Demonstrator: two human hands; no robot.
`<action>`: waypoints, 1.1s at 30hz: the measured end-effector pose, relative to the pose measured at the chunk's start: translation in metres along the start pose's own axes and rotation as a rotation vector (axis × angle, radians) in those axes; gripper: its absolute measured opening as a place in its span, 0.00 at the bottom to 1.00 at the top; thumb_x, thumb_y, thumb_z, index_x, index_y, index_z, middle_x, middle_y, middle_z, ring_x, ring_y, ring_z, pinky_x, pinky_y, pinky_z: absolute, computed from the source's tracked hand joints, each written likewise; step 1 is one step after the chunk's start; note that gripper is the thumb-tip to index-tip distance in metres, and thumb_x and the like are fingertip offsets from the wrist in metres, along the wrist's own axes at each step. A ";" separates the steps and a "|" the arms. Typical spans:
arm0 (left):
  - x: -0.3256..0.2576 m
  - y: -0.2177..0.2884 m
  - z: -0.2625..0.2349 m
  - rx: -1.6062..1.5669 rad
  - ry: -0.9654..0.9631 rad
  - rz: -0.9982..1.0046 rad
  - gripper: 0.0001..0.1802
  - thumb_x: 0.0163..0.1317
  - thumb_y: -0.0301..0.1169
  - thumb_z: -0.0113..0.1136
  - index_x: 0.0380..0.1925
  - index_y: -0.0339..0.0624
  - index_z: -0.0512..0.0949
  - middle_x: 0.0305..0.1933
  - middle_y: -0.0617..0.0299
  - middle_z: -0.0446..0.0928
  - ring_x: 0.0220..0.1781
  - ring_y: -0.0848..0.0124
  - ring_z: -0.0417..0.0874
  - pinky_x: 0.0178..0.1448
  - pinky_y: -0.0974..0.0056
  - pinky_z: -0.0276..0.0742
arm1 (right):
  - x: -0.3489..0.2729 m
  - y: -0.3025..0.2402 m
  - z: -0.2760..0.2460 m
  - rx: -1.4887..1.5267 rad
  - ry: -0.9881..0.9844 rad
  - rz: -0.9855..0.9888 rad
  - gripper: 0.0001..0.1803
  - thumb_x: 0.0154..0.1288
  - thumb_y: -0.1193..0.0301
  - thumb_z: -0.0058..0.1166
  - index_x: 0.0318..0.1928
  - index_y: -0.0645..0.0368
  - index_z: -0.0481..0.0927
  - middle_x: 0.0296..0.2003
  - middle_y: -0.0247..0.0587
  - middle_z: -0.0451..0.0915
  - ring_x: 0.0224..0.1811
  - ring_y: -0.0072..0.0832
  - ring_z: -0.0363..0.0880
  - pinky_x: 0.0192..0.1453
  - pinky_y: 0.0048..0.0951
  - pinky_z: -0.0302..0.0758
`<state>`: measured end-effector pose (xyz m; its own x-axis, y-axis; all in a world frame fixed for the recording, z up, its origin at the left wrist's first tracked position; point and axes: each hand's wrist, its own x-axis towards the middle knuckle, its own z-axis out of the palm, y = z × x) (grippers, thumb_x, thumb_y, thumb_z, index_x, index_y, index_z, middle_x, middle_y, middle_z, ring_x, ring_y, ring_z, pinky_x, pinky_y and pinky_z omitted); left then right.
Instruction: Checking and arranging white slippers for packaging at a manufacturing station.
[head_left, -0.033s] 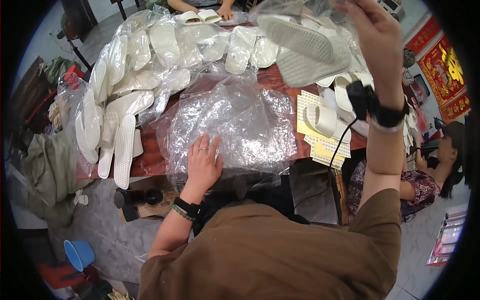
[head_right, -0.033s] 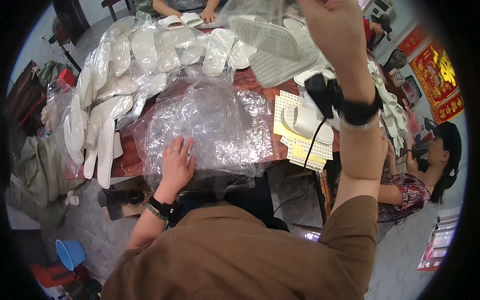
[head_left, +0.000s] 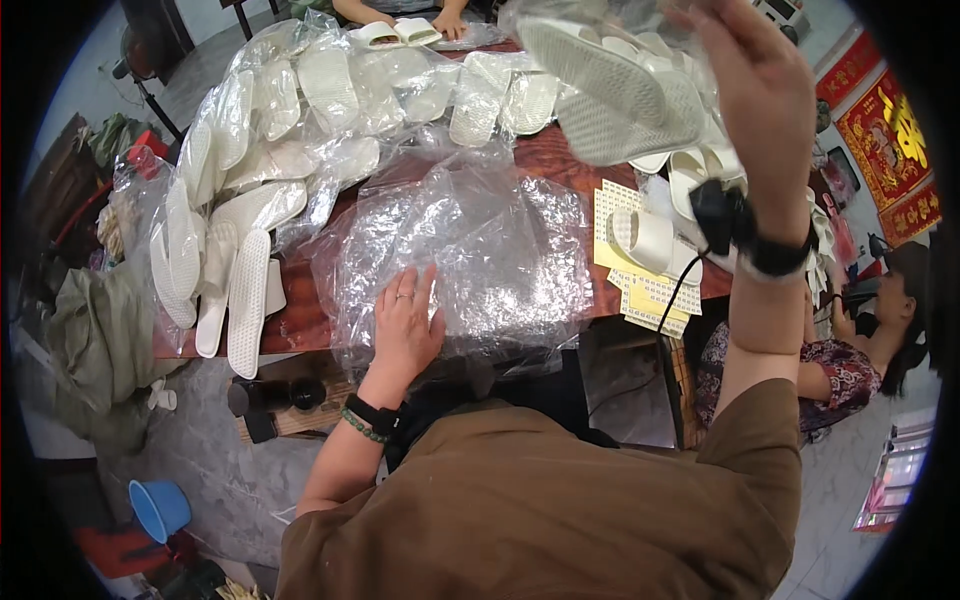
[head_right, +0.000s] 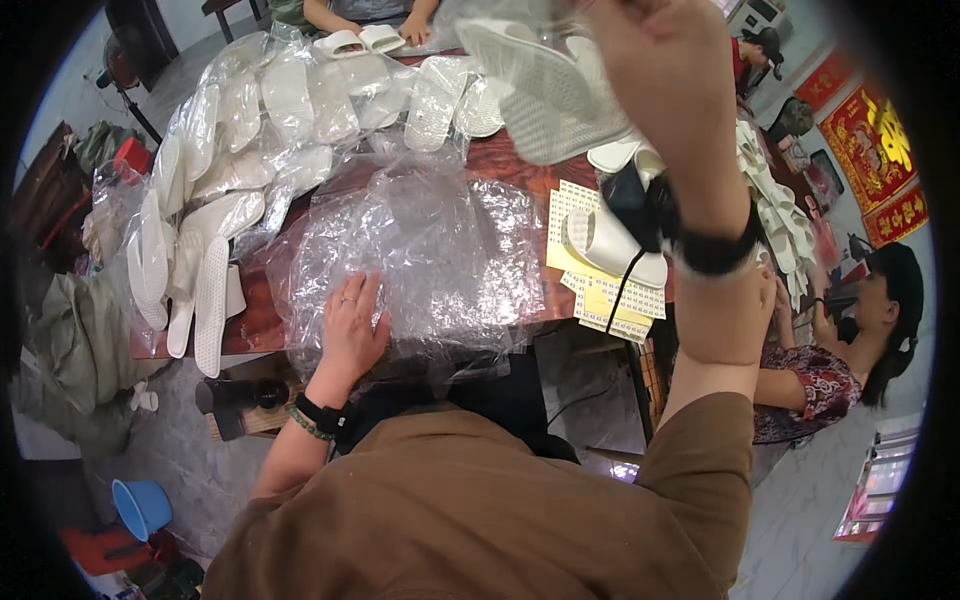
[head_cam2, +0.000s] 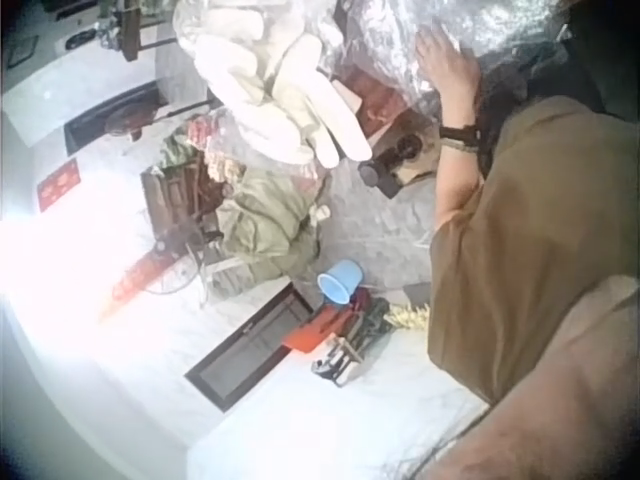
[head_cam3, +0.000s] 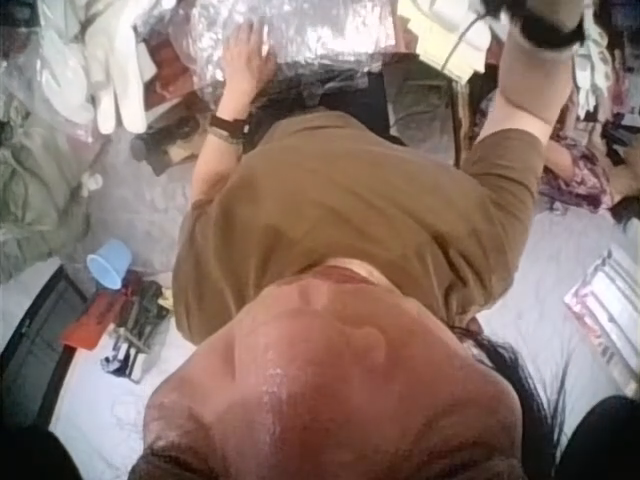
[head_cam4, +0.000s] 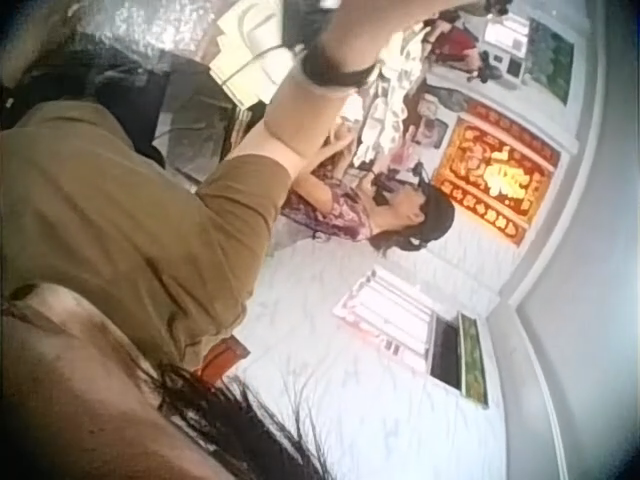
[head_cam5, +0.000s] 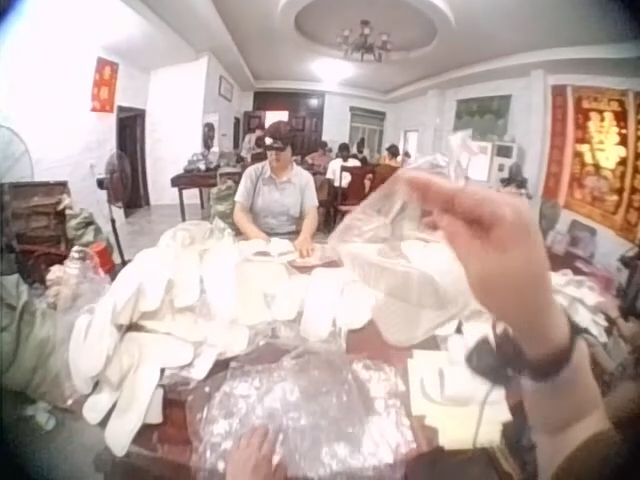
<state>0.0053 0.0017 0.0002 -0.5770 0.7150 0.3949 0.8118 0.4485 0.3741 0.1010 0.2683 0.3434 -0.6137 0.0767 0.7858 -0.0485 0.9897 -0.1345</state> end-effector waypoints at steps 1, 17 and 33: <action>0.005 0.001 -0.003 -0.108 -0.015 -0.031 0.40 0.58 0.37 0.63 0.72 0.43 0.63 0.67 0.43 0.69 0.67 0.44 0.69 0.72 0.45 0.63 | -0.017 0.000 0.006 0.145 -0.061 -0.096 0.17 0.68 0.82 0.50 0.55 0.63 0.82 0.43 0.38 0.83 0.43 0.24 0.79 0.45 0.25 0.74; 0.057 -0.035 -0.026 -1.128 -0.139 -0.735 0.49 0.70 0.44 0.61 0.79 0.45 0.40 0.51 0.47 0.79 0.46 0.66 0.82 0.51 0.60 0.79 | -0.229 -0.061 0.142 0.738 -1.319 -0.418 0.13 0.58 0.74 0.54 0.44 0.56 0.84 0.69 0.47 0.69 0.79 0.49 0.53 0.76 0.65 0.51; 0.047 -0.026 -0.006 -0.743 -0.024 -0.543 0.44 0.70 0.44 0.59 0.77 0.40 0.49 0.54 0.42 0.79 0.55 0.55 0.82 0.61 0.57 0.74 | -0.269 -0.061 0.126 0.413 -0.805 0.147 0.32 0.67 0.72 0.54 0.68 0.73 0.62 0.74 0.72 0.51 0.73 0.64 0.58 0.74 0.54 0.60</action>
<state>-0.0431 0.0205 0.0140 -0.8532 0.5215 -0.0074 0.1582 0.2723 0.9491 0.1691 0.1725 0.0643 -0.9923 -0.0624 0.1071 -0.1099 0.8430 -0.5266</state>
